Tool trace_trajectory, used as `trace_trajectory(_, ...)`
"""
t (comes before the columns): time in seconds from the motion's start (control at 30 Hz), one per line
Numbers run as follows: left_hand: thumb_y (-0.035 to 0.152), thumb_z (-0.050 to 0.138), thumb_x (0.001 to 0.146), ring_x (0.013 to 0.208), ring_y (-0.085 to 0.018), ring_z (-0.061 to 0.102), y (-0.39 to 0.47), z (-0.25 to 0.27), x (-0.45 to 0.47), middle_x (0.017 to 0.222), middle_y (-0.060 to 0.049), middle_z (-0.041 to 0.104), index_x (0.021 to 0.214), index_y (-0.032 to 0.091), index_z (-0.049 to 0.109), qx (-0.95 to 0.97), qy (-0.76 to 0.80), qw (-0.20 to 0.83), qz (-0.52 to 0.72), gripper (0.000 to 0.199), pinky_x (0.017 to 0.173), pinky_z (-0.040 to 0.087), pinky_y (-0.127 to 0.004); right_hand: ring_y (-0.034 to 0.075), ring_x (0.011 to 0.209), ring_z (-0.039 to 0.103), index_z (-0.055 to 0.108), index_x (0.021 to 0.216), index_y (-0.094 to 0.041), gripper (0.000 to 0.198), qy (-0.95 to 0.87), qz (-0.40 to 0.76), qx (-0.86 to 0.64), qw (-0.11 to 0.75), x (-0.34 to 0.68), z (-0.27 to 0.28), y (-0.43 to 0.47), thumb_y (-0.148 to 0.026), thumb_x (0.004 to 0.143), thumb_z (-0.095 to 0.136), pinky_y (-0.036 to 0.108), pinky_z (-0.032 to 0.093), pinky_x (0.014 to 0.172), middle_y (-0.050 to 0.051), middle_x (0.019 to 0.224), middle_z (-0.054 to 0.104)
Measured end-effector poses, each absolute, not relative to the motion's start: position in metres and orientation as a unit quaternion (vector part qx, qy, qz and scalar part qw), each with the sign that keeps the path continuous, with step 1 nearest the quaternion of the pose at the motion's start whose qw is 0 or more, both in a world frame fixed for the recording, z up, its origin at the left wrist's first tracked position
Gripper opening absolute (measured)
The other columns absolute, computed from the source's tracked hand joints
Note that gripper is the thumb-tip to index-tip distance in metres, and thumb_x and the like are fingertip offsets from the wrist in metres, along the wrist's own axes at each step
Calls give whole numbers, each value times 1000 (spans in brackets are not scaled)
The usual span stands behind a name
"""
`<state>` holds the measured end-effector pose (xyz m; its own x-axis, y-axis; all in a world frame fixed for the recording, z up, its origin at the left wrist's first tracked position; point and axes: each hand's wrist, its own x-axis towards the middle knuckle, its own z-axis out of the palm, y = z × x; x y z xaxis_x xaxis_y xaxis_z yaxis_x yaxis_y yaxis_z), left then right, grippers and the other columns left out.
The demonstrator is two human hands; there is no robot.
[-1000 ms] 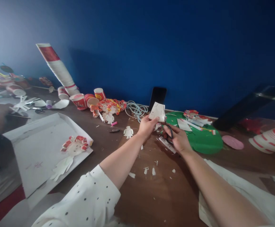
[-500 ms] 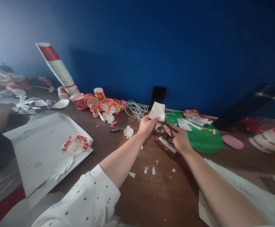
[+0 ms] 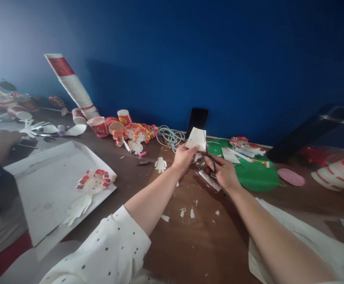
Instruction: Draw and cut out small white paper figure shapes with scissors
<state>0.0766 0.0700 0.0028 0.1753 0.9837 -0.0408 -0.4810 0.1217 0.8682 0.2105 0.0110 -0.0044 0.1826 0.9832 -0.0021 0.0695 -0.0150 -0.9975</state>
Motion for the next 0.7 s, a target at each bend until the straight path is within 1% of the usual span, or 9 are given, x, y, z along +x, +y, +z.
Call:
trace_trajectory(0.23, 29, 73, 68, 37, -3, 28, 70, 2, 77, 43, 10, 34, 71, 17, 52, 379, 340, 664, 548, 24, 40, 19, -21, 10, 51, 47, 76, 108, -18, 52, -474, 425, -565, 524, 210, -3, 10, -53, 69, 76, 23, 35, 48, -2, 56, 57)
trace_trajectory(0.37, 31, 74, 66, 36, -3, 28, 71, -1, 77, 43, 10, 34, 71, 17, 53, 386, 338, 663, 545, 26, 40, 19, -20, 10, 52, 46, 75, 111, -18, 53, -482, 430, -558, 522, 210, -4, 10, -52, 70, 75, 22, 34, 47, -2, 56, 56)
trace_trajectory(0.6, 33, 76, 64, 39, -4, 33, 72, -3, 77, 47, 9, 41, 75, 16, 56, 385, 353, 659, 542, 29, 43, 23, -20, 10, 53, 47, 76, 105, -19, 49, -483, 416, -560, 530, 210, -6, 11, -52, 70, 76, 22, 35, 48, -2, 56, 57)
trace_trajectory(0.7, 31, 78, 62, 41, -4, 35, 70, -1, 77, 48, 9, 43, 77, 16, 57, 347, 376, 676, 531, 30, 44, 25, -20, 10, 52, 47, 76, 107, -19, 50, -487, 412, -562, 526, 210, -6, 10, -52, 71, 75, 22, 35, 48, -2, 56, 56)
